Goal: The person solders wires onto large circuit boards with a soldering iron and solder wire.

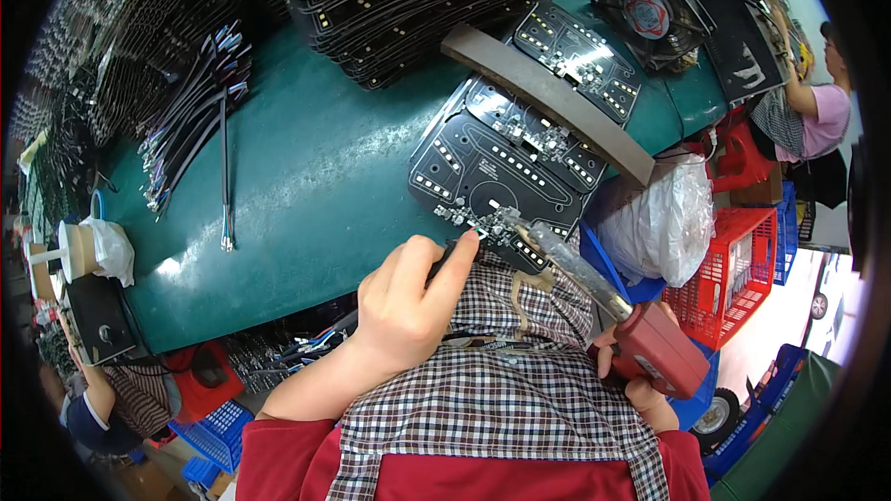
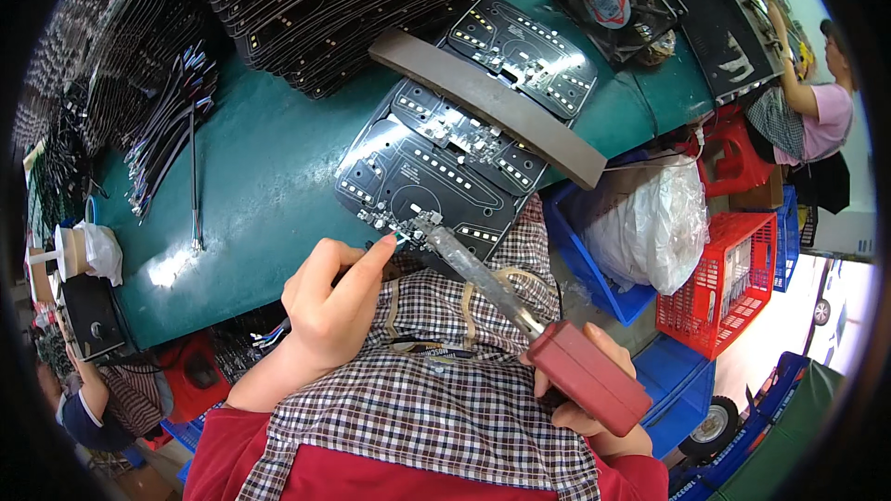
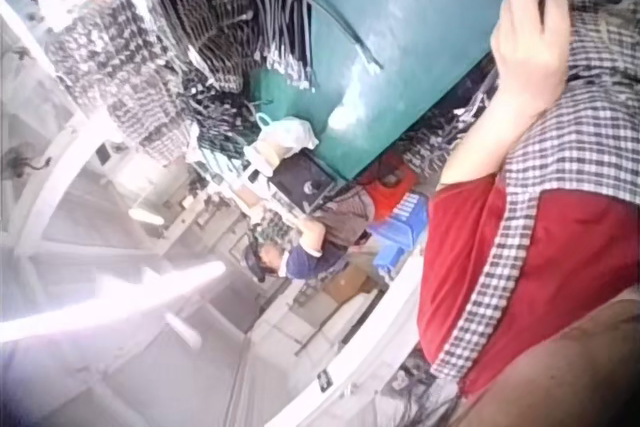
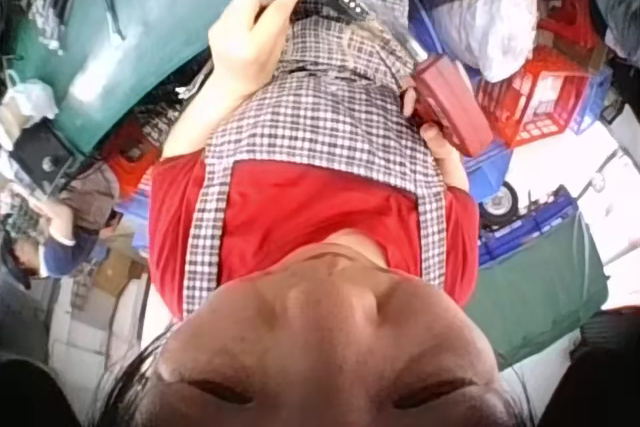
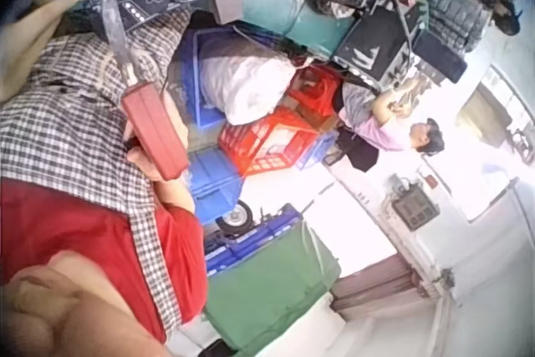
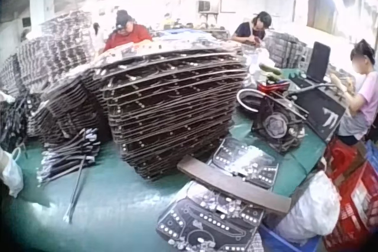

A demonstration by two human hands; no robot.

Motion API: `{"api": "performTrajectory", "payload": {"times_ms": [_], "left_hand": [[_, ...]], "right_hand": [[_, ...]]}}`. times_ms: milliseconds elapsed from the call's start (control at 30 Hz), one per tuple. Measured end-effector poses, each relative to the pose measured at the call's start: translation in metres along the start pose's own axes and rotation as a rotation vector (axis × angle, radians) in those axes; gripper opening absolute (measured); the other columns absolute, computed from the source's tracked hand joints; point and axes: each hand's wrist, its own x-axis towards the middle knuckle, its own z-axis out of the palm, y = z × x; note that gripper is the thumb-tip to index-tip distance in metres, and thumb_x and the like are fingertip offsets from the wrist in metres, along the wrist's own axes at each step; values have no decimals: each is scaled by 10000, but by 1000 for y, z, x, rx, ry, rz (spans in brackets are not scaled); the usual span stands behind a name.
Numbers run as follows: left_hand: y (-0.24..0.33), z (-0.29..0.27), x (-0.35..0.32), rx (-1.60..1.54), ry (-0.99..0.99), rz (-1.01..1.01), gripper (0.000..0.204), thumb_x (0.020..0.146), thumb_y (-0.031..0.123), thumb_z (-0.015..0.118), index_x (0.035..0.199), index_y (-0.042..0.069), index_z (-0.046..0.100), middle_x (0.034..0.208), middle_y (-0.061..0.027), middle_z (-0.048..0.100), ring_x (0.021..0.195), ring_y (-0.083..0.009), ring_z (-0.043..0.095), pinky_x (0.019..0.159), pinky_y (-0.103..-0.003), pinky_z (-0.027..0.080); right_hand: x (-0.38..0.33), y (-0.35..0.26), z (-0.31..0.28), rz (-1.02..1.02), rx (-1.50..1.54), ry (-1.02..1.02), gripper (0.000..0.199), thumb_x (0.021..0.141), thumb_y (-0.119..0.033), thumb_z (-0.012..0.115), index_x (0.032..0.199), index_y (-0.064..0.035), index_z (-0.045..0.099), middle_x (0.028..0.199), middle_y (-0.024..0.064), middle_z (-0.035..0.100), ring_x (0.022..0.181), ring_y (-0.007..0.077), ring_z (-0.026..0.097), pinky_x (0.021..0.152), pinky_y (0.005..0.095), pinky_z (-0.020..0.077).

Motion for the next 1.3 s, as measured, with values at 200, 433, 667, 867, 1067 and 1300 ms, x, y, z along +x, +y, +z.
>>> {"api": "performTrajectory", "payload": {"times_ms": [200,433,667,867,1067,1300], "left_hand": [[3,1,-2,54,-24,-19,372,568,-113,671,928,-18,682,642,-38,455,509,-137,481,428,-249,383],[4,3,-3,69,-15,-4,358,576,-95,647,926,-25,680,641,-35,435,508,-133,467,420,-253,372],[3,3,-2,82,-25,12,386,560,-88,639,941,-34,671,652,-34,422,518,-138,466,424,-255,370],[3,4,-2,84,-27,13,382,553,-82,640,931,-35,670,652,-33,422,520,-137,467,422,-258,371],[3,5,-2,115,-24,38,398,543,-72,630,938,-36,668,651,-34,407,520,-139,462,421,-261,370],[8,0,1,137,-72,34,398,559,-56,626,954,-36,664,671,-42,402,534,-147,460,426,-265,376]], "right_hand": [[21,0,-8,-162,-203,-216,902,739,-382,764,1358,71,287,771,105,660,660,190,654,627,276,491],[10,-1,-3,-32,-251,-92,871,754,-449,727,1328,80,340,815,94,672,700,191,663,673,282,504],[9,-1,0,-33,-259,-49,863,754,-492,705,1280,113,386,793,61,664,707,193,663,692,285,501],[14,-2,9,-21,-106,-41,882,757,-408,737,1337,88,296,700,54,631,637,165,629,644,274,483],[17,-4,10,10,-98,-50,874,751,-357,754,1330,103,288,689,62,622,628,154,619,647,271,480],[18,-11,8,-10,-400,-116,866,702,-311,798,1304,107,337,871,121,664,673,171,639,674,289,505]]}}
